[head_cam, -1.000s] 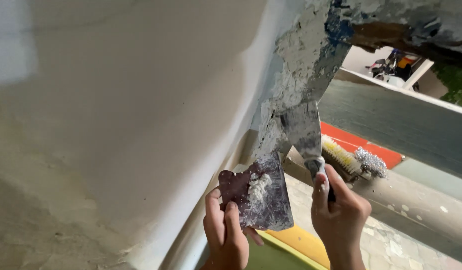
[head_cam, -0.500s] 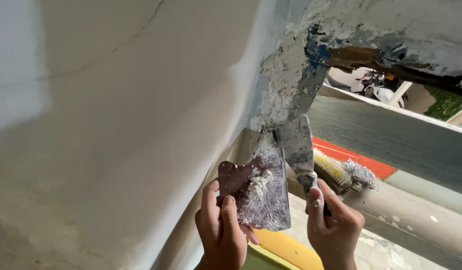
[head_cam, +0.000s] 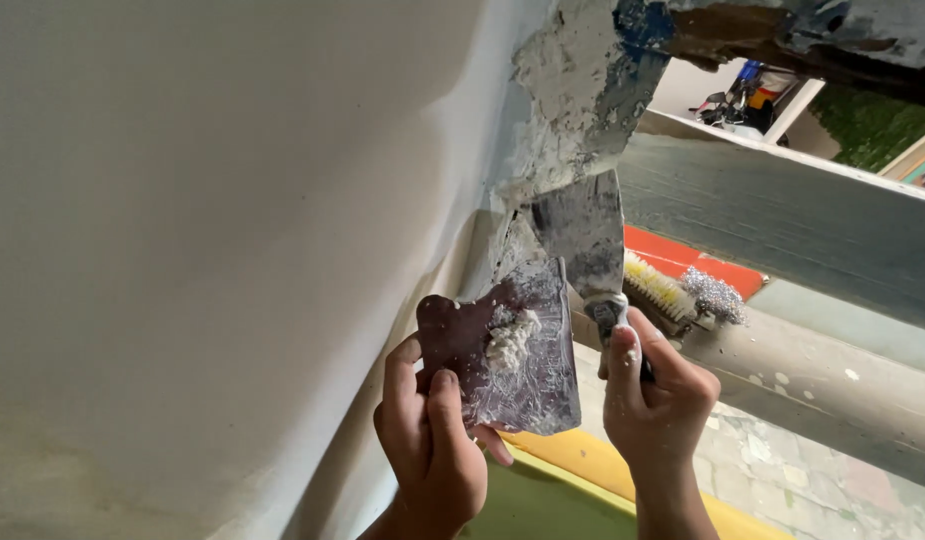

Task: The person scrapes material from a bucket with a putty knife and then applies the material to a damaged corner of an interior wall.

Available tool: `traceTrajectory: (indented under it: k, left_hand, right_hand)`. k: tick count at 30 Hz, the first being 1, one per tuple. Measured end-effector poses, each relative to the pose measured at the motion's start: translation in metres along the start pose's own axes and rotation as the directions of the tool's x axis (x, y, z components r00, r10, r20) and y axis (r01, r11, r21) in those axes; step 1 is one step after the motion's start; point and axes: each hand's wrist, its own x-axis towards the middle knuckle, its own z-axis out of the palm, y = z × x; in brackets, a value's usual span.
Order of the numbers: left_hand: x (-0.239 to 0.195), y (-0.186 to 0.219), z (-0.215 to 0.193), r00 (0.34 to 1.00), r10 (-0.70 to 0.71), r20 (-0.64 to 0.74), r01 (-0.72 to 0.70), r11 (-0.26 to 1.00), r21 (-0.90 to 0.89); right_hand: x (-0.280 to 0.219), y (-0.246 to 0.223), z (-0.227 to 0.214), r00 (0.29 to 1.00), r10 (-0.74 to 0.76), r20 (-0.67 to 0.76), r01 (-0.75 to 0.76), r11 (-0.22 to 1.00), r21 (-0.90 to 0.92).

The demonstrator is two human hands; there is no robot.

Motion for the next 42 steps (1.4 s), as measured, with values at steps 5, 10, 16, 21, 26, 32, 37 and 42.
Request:
traceTrajectory:
  k: [5,10,16,21,26,32,37,42]
  left_hand:
    - [-0.003,0.014,0.033,0.97,-0.193,-0.144,0.192,0.981,-0.02]
    - [-0.016,0.017,0.048,0.971,-0.158,-0.179,0.161,0.987,0.006]
    - [-0.027,0.02,0.066,0.972,-0.054,-0.229,0.074,0.994,0.08]
    - [-0.032,0.026,0.061,0.96,-0.042,-0.278,0.075,0.991,0.109]
    - [-0.035,0.016,0.041,0.956,-0.058,-0.286,0.117,0.974,0.196]
    - [-0.025,0.011,0.022,0.976,-0.04,-0.213,0.065,0.992,0.112]
    - [-0.014,0.012,0.008,0.986,-0.093,-0.139,0.093,0.996,-0.002]
    - [-0.005,0.008,0.008,0.968,-0.173,-0.182,0.189,0.979,0.079]
  right_hand:
    - [0.02,0.014,-0.005,0.997,-0.074,-0.034,0.07,0.991,-0.113]
    - [0.012,0.022,-0.031,1.0,-0.018,0.012,0.02,0.977,-0.212]
    - [0.028,0.025,-0.045,0.988,-0.157,0.006,0.157,0.985,-0.067]
    - [0.019,0.018,-0.048,0.978,-0.207,0.022,0.202,0.919,-0.339]
    - [0.005,0.019,-0.045,0.982,-0.19,-0.001,0.187,0.968,-0.166]
    - [0.015,0.023,-0.024,0.972,-0.233,-0.026,0.216,0.935,-0.28]
    - [0.0,0.009,-0.019,0.987,-0.155,-0.035,0.148,0.979,-0.14]
    - [-0.01,0.015,-0.03,0.986,0.163,-0.023,-0.152,0.956,0.25]
